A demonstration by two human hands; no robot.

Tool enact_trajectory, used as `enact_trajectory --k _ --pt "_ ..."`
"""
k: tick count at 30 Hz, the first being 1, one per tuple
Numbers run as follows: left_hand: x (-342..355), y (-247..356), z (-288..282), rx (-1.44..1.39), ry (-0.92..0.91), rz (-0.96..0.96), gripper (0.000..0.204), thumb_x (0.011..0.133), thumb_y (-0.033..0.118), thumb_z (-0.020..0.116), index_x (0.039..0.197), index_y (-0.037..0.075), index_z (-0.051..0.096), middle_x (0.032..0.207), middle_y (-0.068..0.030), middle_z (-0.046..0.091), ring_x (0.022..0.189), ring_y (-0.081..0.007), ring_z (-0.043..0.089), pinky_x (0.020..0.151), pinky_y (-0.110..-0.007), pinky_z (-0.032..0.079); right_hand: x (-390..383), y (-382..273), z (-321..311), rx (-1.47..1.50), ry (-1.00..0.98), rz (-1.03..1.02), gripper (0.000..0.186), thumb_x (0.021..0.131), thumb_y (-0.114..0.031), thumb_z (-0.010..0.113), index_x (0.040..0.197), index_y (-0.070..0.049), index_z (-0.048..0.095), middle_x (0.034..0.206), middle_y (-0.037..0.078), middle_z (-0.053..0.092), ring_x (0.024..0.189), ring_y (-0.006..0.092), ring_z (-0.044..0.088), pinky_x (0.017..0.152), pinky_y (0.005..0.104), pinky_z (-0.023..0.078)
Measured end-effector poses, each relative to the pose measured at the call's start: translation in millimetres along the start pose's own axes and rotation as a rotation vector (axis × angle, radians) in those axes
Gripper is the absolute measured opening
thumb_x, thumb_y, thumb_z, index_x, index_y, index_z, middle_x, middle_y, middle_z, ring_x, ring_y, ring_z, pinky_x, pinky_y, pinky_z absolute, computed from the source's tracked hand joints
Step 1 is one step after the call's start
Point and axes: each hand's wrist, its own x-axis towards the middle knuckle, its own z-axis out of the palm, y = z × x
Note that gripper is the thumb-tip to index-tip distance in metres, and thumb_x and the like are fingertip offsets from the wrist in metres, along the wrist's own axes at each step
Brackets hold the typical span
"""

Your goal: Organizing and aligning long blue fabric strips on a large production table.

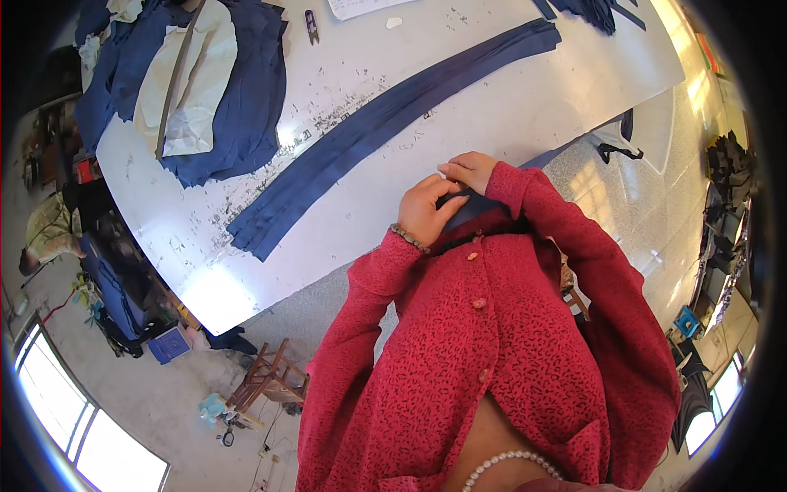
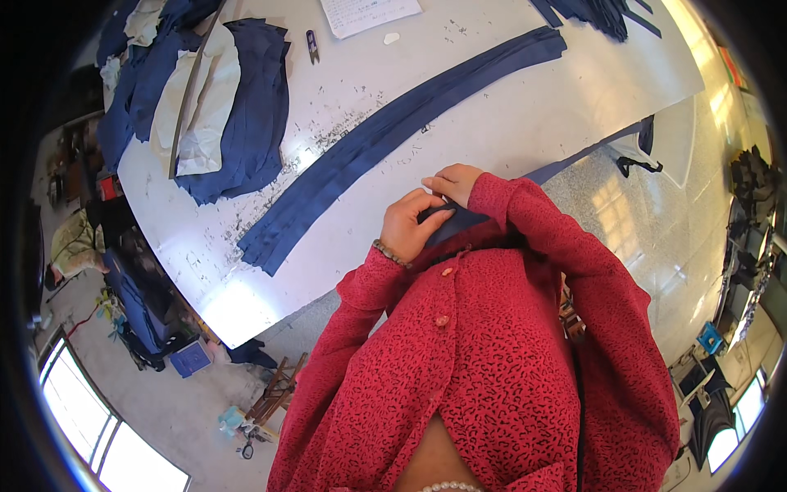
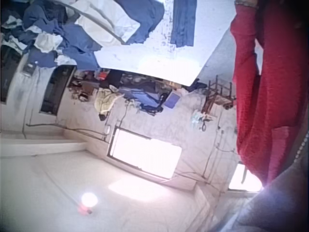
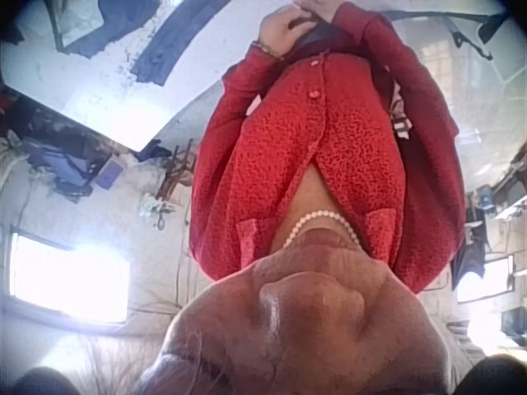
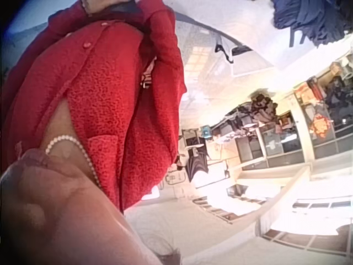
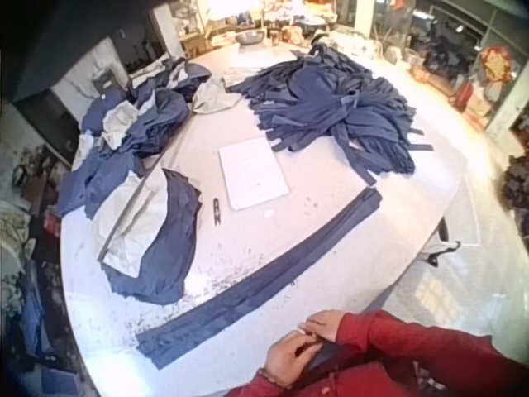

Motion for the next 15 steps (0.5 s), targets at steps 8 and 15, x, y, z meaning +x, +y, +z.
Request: enact_trajectory --k 8,15 --pt "-5.9 1.5 7.3 0.022 -0.204 -0.118 0.029 0.080 0.030 0.058 0.064 0.006 0.059 0.053 -0.0121 0.052 0.048 -0.0296 0.050 0.050 -0.037 0.041 -8.0 -17.3 9.0 0.084 0.046 0.200 0.054 0.081 -0.051 0.054 0.073 0.001 0.062 0.064 0.011 0.058 0.061 0.0182 0.054 0.059 0.0316 0.044" --pt "-14.0 20.3 11.7 -0.115 -0.017 0.023 0.034 0.084 0.018 0.057 0.057 -0.001 0.047 0.047 -0.0103 0.040 0.040 -0.0129 0.034 0.041 -0.030 0.028 5.6 3.4 -18.7 0.076 0.579 0.008 0.047 0.075 -0.045 0.063 0.071 0.001 0.061 0.061 0.013 0.058 0.057 0.0209 0.054 0.057 0.0321 0.044"
